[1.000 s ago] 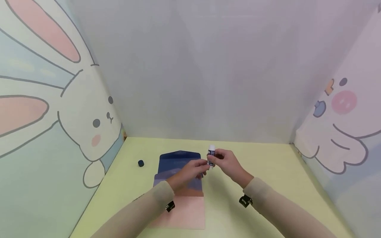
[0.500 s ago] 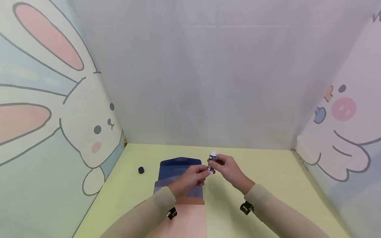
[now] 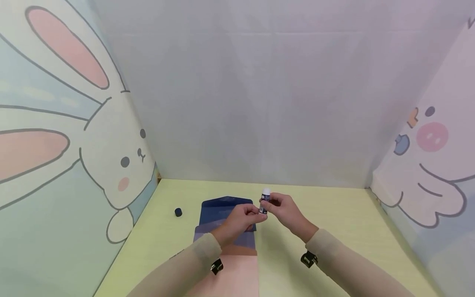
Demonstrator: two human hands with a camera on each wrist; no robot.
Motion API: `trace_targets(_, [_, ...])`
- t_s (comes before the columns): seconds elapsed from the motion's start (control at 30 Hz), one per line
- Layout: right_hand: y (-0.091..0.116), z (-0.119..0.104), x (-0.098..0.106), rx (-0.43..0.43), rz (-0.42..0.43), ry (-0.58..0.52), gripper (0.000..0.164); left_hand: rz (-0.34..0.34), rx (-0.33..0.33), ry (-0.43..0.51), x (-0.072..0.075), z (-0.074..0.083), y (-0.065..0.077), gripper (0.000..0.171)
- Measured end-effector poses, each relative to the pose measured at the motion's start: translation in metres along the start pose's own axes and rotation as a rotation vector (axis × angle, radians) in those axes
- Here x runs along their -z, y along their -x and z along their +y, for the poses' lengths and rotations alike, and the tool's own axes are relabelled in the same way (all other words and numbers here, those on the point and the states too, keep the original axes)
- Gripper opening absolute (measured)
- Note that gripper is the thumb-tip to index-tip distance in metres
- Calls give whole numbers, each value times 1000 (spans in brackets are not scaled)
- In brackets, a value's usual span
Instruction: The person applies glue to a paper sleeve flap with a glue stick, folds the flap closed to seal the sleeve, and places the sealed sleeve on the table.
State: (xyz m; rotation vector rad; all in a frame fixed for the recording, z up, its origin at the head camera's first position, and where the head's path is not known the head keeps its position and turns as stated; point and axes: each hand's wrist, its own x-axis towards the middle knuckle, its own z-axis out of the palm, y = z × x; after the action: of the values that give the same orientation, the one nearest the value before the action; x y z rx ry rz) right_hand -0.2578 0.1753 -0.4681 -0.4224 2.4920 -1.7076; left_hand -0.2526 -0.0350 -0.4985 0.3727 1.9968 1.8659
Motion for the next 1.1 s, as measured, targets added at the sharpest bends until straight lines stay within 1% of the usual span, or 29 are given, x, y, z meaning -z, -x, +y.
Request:
trace_targets(0.17, [1, 0, -2, -24, 3, -20, 30, 41, 2, -11, -3, 1, 2, 32])
trace_targets(0.3, [0, 2, -3, -20, 1, -15, 30, 89, 9, -20, -7, 3, 3, 35])
trace_targets(0.4, [0, 3, -4, -14, -1, -7, 29, 111, 12, -28, -10, 4, 3, 38])
trace_targets(0.63, [1, 3, -5, -13, -1, 16, 22, 128, 8, -52, -12, 5, 3, 43])
trace_targets(0.73, [1, 3, -5, -11, -1, 23, 23, 133, 15, -60, -12, 5, 2, 43])
trace_targets(0.87, [0, 3, -4, -8, 3, 32, 25, 130, 15, -58, -12, 5, 3, 43])
trace_targets(0.93, [0, 3, -3, -14, 10, 33, 24, 117, 14, -53, -11, 4, 3, 42])
trace_targets(1.1, [-1, 2, -3, -21, 10, 22, 26, 40, 36, -38, -8, 5, 4, 37])
